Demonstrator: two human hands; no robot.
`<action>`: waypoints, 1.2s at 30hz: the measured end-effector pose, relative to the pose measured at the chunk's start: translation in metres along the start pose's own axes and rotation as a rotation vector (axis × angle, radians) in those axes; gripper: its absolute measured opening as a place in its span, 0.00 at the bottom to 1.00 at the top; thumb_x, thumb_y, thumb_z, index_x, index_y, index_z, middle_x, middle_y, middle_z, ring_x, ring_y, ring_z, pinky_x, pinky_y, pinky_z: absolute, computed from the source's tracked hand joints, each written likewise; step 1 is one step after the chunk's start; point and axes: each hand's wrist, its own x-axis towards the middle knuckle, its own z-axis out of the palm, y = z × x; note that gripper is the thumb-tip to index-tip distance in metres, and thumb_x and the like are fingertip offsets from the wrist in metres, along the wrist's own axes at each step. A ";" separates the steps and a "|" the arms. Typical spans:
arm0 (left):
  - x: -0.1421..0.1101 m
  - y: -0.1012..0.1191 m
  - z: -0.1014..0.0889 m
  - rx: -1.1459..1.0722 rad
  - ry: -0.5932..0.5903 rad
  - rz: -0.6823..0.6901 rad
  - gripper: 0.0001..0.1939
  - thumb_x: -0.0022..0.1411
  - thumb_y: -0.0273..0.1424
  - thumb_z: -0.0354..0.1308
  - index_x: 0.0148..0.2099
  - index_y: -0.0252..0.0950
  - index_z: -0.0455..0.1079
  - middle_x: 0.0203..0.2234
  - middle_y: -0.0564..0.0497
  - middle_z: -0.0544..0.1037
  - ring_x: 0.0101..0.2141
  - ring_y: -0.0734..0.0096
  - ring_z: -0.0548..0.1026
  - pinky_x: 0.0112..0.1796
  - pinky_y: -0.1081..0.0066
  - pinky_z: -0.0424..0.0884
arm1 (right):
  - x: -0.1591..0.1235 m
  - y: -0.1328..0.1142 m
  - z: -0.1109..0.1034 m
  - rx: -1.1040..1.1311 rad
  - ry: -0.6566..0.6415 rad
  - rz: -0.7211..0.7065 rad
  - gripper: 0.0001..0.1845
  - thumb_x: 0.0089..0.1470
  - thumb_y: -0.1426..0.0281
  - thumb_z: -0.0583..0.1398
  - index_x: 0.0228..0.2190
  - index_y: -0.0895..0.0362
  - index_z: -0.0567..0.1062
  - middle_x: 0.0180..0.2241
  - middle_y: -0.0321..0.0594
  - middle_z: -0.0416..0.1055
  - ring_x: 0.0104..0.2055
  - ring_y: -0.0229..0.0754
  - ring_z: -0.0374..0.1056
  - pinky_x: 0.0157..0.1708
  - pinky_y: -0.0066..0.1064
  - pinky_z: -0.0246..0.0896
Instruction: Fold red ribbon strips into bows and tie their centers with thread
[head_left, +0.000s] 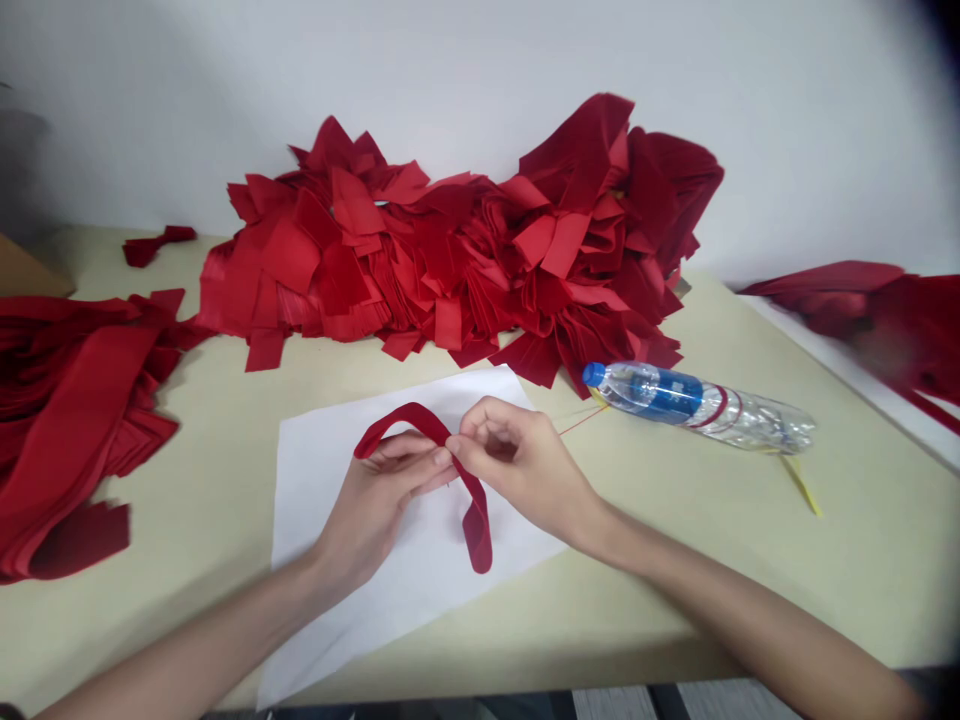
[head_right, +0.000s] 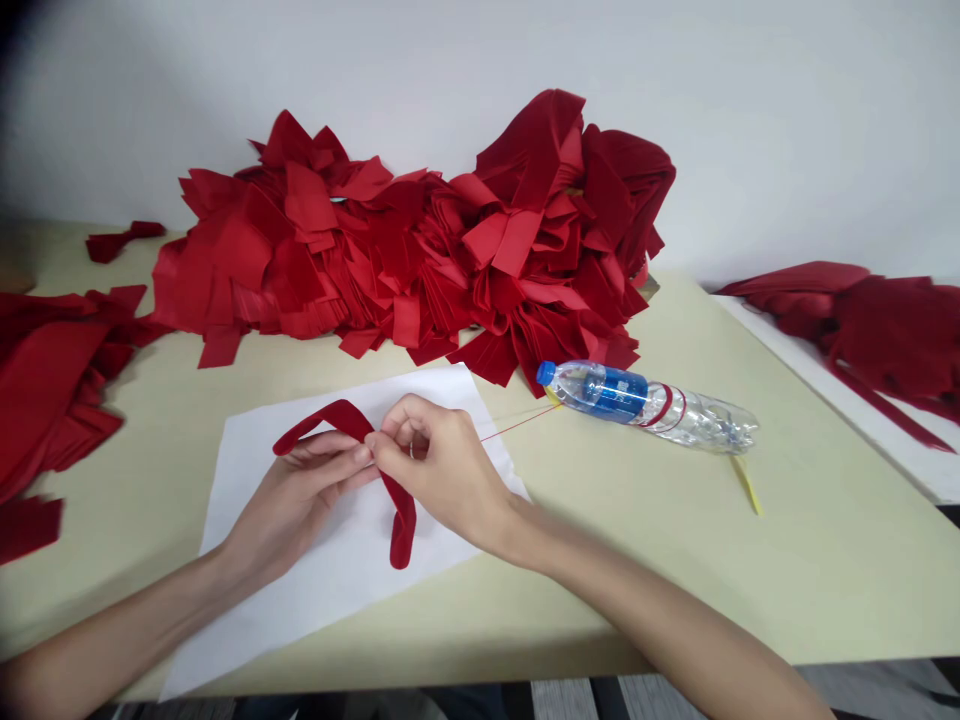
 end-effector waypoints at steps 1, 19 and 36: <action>-0.001 0.000 0.000 -0.004 0.000 -0.001 0.02 0.49 0.27 0.65 0.26 0.35 0.75 0.23 0.55 0.75 0.34 0.71 0.73 0.43 0.68 0.70 | 0.000 0.001 0.001 -0.009 0.005 -0.004 0.07 0.52 0.69 0.55 0.25 0.57 0.64 0.19 0.29 0.56 0.22 0.30 0.53 0.22 0.24 0.49; -0.003 -0.008 -0.002 0.010 0.039 0.027 0.04 0.44 0.27 0.67 0.26 0.37 0.75 0.19 0.57 0.72 0.28 0.78 0.70 0.37 0.76 0.69 | -0.002 0.003 0.001 0.058 -0.053 0.030 0.10 0.52 0.67 0.57 0.23 0.58 0.63 0.19 0.29 0.60 0.22 0.29 0.55 0.21 0.23 0.49; 0.005 0.005 -0.009 -0.052 -0.311 -0.102 0.07 0.59 0.29 0.56 0.30 0.33 0.72 0.31 0.49 0.77 0.36 0.69 0.73 0.42 0.69 0.67 | 0.015 -0.016 -0.043 0.186 -0.431 0.105 0.09 0.49 0.67 0.61 0.27 0.62 0.71 0.25 0.35 0.70 0.22 0.28 0.59 0.23 0.23 0.53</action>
